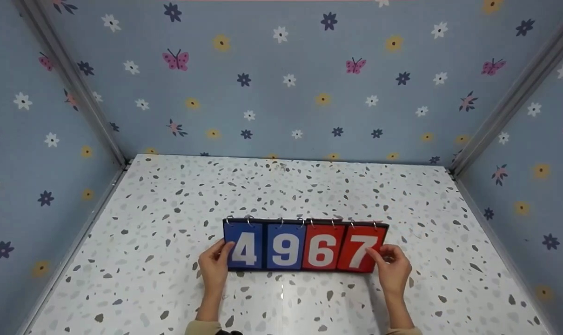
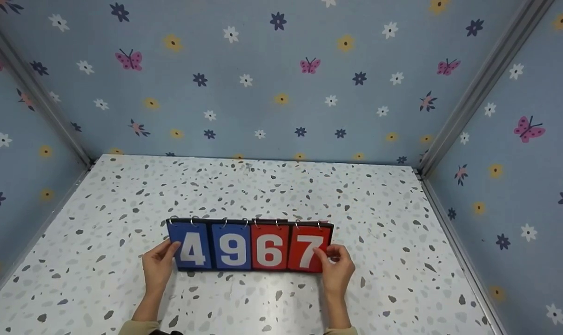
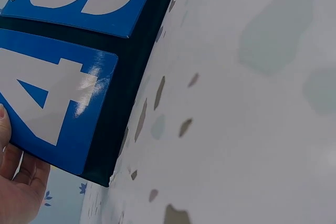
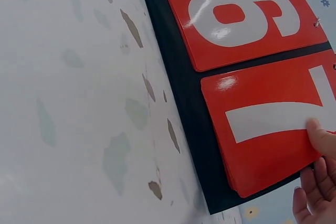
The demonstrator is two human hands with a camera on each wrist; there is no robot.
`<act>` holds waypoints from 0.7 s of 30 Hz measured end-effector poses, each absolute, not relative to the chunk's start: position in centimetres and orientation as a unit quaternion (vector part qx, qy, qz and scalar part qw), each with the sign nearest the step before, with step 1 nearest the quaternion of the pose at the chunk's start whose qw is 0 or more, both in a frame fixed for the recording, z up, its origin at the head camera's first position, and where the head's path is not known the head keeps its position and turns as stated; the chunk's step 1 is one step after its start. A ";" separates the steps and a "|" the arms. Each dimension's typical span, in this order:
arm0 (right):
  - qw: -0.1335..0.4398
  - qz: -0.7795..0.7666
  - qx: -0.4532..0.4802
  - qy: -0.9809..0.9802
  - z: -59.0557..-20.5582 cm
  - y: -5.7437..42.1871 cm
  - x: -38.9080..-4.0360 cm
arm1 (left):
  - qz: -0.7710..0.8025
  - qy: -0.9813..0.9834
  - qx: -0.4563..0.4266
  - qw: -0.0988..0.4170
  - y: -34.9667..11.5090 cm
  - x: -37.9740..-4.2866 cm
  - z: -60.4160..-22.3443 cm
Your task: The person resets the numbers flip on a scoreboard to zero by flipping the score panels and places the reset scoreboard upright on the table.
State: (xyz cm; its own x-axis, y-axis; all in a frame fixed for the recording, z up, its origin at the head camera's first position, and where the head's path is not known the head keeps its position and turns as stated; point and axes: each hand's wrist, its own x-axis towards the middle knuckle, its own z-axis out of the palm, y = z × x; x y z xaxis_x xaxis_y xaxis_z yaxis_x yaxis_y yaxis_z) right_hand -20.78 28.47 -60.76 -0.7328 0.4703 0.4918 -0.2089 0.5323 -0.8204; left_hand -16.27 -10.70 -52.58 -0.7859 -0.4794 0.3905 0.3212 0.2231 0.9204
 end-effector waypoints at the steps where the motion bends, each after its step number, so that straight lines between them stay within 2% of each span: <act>1: 0.352 0.483 -0.086 -0.797 -60.8 28.5 -20.8 | -0.621 -0.712 0.058 0.322 -10.7 -16.3 -52.5; 8: 0.325 0.457 -0.122 -0.819 -61.1 28.8 -20.1 | -0.623 -0.712 0.068 0.317 -10.6 -16.2 -52.5; 15: 0.353 0.411 -0.089 -0.836 -60.8 28.9 -19.4 | -0.621 -0.715 0.069 0.314 -10.6 -16.2 -52.4; 21: 0.320 0.481 -0.033 -0.816 -56.2 27.4 -17.0 | -0.625 -0.712 0.074 0.311 -10.7 -16.2 -52.4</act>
State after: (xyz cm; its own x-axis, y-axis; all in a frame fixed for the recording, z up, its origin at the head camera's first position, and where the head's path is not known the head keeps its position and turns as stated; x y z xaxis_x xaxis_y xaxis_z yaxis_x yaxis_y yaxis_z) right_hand -17.00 27.40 -56.22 -0.7931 0.3617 0.4900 -0.2539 0.5349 -0.8058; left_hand -16.20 -10.66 -52.43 -0.7957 -0.4943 0.3499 0.2832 0.2070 0.9364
